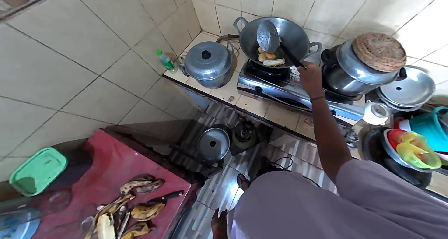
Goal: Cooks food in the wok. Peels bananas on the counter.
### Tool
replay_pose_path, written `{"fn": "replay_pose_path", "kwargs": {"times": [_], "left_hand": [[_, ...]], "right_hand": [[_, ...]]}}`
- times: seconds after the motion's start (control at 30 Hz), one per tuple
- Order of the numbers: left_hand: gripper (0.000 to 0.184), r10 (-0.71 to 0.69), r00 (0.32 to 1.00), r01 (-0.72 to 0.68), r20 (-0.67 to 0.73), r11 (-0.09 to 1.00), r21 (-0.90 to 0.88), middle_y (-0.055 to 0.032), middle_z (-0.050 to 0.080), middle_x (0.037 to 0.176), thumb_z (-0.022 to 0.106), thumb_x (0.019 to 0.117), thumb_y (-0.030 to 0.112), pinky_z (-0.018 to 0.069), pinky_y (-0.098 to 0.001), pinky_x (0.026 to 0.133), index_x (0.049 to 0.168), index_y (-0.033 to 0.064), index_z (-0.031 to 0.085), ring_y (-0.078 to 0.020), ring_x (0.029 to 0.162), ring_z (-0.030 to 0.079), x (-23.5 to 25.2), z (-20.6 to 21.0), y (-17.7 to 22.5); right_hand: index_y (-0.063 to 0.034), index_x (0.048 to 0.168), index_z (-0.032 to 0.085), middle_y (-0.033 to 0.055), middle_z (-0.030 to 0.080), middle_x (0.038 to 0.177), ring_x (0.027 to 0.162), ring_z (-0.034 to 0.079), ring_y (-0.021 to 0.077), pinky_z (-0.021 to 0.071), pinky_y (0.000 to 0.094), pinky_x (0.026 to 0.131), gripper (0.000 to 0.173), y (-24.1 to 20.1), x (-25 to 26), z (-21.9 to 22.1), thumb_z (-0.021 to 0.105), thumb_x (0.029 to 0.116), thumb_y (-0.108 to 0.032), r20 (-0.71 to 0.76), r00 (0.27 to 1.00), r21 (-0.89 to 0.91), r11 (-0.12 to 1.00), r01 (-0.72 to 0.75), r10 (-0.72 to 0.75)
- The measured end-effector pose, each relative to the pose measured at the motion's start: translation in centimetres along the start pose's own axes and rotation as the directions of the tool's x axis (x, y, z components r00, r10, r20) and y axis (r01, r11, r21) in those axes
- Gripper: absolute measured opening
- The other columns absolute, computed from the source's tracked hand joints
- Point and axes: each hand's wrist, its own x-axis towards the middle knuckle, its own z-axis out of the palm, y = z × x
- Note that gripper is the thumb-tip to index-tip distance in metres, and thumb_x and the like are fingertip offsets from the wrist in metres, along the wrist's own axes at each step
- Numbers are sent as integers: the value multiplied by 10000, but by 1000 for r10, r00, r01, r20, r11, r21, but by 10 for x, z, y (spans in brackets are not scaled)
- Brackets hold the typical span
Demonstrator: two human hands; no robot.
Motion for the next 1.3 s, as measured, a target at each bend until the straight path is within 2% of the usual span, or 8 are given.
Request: {"fn": "replay_pose_path", "kwargs": {"times": [0.3,0.53,0.7,0.97,1.17,1.2,1.27,1.3], "left_hand": [[448,57,997,-63,44,989,136,-333,465,1441,421,1084,42,488,-424,982,1508,-79,344,-344,1145,582,0,8,-2],[440,-35,999,36,15,996,-79,-265,464,1380,313,1124,183,492,-350,879,1511,-27,304,-225,981,559,4,20,3],[450,11,1000,-13,25,996,83,-329,438,1457,368,1112,113,488,-425,970,1521,-67,316,-333,1126,576,-6,18,0],[446,-29,1000,29,-4,997,-70,-271,480,1380,322,1125,197,489,-355,884,1505,-37,327,-229,969,563,-4,17,-7],[447,-115,992,105,-52,981,-164,-209,513,1284,332,1118,269,490,-337,805,1481,9,350,-194,906,548,1,22,-5],[446,-117,992,107,-51,981,-163,-210,508,1290,324,1120,267,490,-339,810,1484,9,345,-195,914,547,0,23,-4],[454,-117,992,108,-38,979,-173,-207,500,1311,324,1117,272,490,-353,830,1492,18,339,-206,941,550,3,24,-6],[454,-119,992,110,-38,976,-188,-208,499,1318,335,1114,276,490,-366,836,1491,23,343,-216,954,551,5,24,-7]], "right_hand": [[55,1186,668,324,671,1159,1137,639,506,479,660,955,304,13,5,-3,476,1075,-154,53,998,-142,989,-38,46],[56,1199,676,323,668,1175,1157,630,493,462,644,997,298,21,4,-17,498,1072,-146,9,999,-73,997,-40,40],[49,1232,667,333,675,1139,1118,644,513,474,662,967,325,26,10,-18,481,1077,-166,-46,999,-101,995,-7,2],[111,1310,576,399,582,1275,1226,561,566,453,683,978,341,-11,-44,-49,430,1101,-115,68,997,-160,987,-11,22],[24,1258,670,338,671,1163,1123,636,538,474,699,923,327,41,11,-40,485,1074,-175,-50,999,-210,978,-18,8],[8,1272,665,330,670,1185,1141,632,535,469,703,931,328,45,14,-45,482,1078,-183,-26,999,-233,972,-26,21],[-48,1504,477,282,524,1468,1389,481,473,384,647,1107,420,25,9,-87,365,1131,-207,307,934,-364,929,-64,184],[-15,1317,654,305,676,1218,1158,640,509,480,692,941,348,50,3,-67,441,1098,-183,25,997,-391,917,75,-71]]}}
